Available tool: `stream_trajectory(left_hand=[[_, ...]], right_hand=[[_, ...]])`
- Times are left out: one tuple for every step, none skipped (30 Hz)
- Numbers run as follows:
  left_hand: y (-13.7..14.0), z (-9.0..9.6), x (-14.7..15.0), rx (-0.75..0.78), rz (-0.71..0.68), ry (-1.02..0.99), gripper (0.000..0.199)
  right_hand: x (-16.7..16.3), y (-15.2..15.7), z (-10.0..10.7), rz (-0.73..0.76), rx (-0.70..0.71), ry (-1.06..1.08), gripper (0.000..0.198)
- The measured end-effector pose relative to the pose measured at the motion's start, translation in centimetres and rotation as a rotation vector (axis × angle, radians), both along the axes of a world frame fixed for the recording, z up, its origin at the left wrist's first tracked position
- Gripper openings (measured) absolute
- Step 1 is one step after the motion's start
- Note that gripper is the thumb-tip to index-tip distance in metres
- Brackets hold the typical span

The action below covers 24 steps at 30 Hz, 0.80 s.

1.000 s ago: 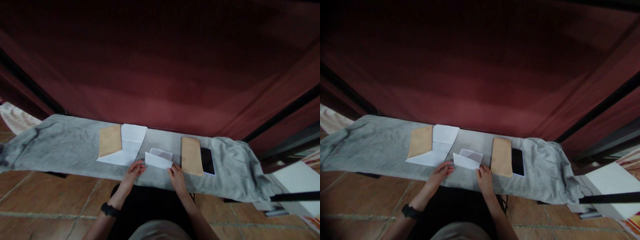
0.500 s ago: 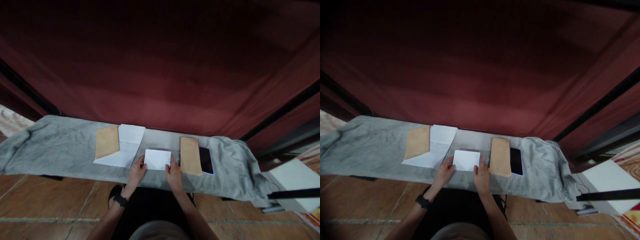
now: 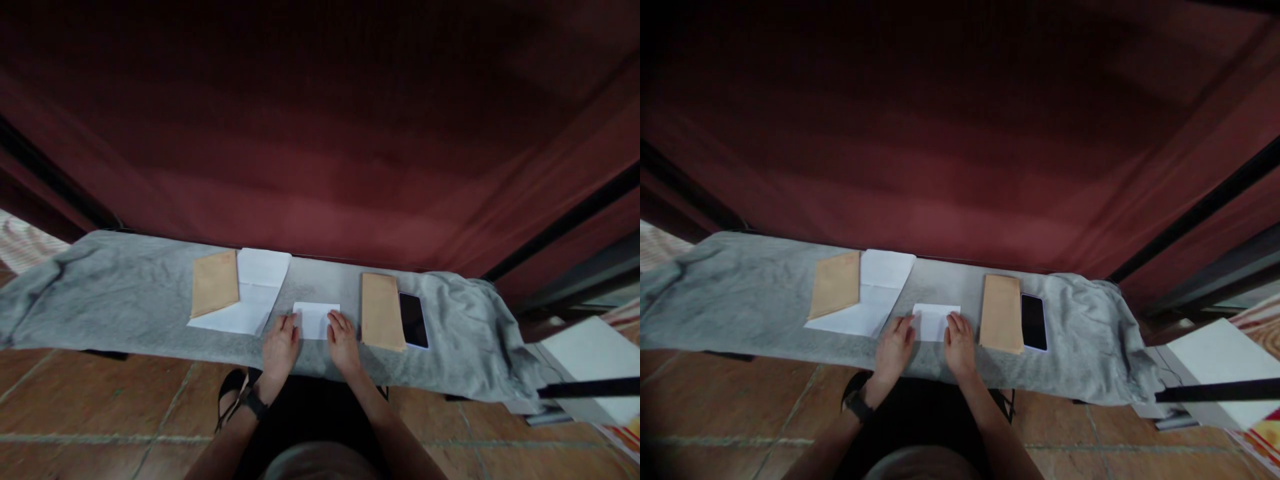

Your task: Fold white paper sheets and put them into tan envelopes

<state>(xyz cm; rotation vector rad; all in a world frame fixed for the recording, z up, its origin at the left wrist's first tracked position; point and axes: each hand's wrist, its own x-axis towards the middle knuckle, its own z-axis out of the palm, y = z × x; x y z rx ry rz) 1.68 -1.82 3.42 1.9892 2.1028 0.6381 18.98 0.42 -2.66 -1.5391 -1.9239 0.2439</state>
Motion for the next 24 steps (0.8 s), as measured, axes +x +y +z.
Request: stream_trajectory(left_hand=[[-0.8, 0.2, 0.9, 0.083, -0.095, -0.024, 0.033], [-1.8, 0.5, 2.1, 0.141, -0.230, -0.058, 0.033], [-3.0, 0.9, 3.3, 0.163, -0.390, -0.086, 0.036], [-4.1, 1.5, 4.6, 0.156, -0.549, -0.102, 0.042], [-5.3, 2.1, 5.9, 0.147, -0.713, -0.101, 0.051], [-6.3, 2.8, 7.1, 0.142, -0.878, -0.085, 0.064], [-7.2, 3.5, 8.1, 0.154, -1.022, -0.058, 0.073], [-7.8, 4.1, 8.9, 0.177, -1.166, -0.018, 0.072], [-8.2, 4.7, 9.5, 0.203, -1.284, 0.029, 0.065], [-8.5, 5.1, 9.9, 0.225, -1.342, 0.069, 0.059], [-8.5, 5.3, 10.1, 0.244, -1.373, 0.102, 0.054], [-8.5, 5.3, 10.2, 0.256, -1.373, 0.123, 0.052], [-8.4, 5.2, 10.2, 0.265, -1.359, 0.131, 0.051], [-8.3, 5.0, 10.2, 0.270, -1.346, 0.128, 0.050], [-8.2, 4.7, 10.1, 0.269, -1.339, 0.120, 0.050], [-8.1, 4.4, 10.1, 0.263, -1.338, 0.106, 0.049], [-8.1, 4.2, 10.0, 0.253, -1.337, 0.086, 0.048], [-8.0, 4.0, 9.9, 0.237, -1.336, 0.063, 0.048], [-8.0, 4.0, 9.9, 0.214, -1.334, 0.038, 0.047], [-7.9, 4.0, 9.8, 0.187, -1.334, 0.009, 0.047], [-7.9, 4.1, 9.8, 0.157, -1.336, -0.021, 0.047], [-7.8, 4.3, 9.7, 0.123, -1.345, -0.052, 0.047], [-7.8, 4.5, 9.6, 0.087, -1.360, -0.083, 0.048], [-7.7, 4.8, 9.5, 0.052, -1.374, -0.112, 0.049]], right_hand=[[0.0, 0.6, -0.1, -0.019, -0.020, 0.030, 0.039], [0.1, 1.2, -0.1, -0.040, -0.036, 0.050, 0.039], [0.1, 1.8, -0.1, -0.060, -0.045, 0.058, 0.038], [0.1, 2.3, -0.1, -0.079, -0.051, 0.060, 0.037], [0.1, 2.8, 0.0, -0.096, -0.053, 0.057, 0.037], [0.0, 3.2, 0.0, -0.114, -0.056, 0.055, 0.036], [-0.1, 3.5, 0.1, -0.131, -0.057, 0.053, 0.035], [-0.1, 3.7, 0.2, -0.145, -0.058, 0.050, 0.035], [-0.2, 3.8, 0.2, -0.156, -0.058, 0.048, 0.035], [-0.3, 3.9, 0.3, -0.165, -0.058, 0.046, 0.034], [-0.3, 3.9, 0.4, -0.174, -0.058, 0.045, 0.034], [-0.3, 3.9, 0.5, -0.180, -0.057, 0.044, 0.034], [-0.3, 3.9, 0.6, -0.185, -0.057, 0.043, 0.034], [-0.3, 3.9, 0.7, -0.188, -0.057, 0.042, 0.034], [-0.3, 3.9, 0.7, -0.189, -0.057, 0.040, 0.034], [-0.3, 3.9, 0.8, -0.189, -0.057, 0.038, 0.033], [-0.3, 3.9, 0.8, -0.189, -0.057, 0.036, 0.033], [-0.3, 3.9, 0.8, -0.191, -0.058, 0.032, 0.033], [-0.3, 3.9, 0.8, -0.193, -0.059, 0.028, 0.033], [-0.3, 3.9, 0.8, -0.197, -0.060, 0.023, 0.033], [-0.4, 3.9, 0.8, -0.200, -0.061, 0.018, 0.033], [-0.4, 3.8, 0.8, -0.203, -0.062, 0.013, 0.033], [-0.5, 3.8, 0.8, -0.205, -0.062, 0.007, 0.033], [-0.5, 3.7, 0.9, -0.206, -0.063, 0.001, 0.033]])
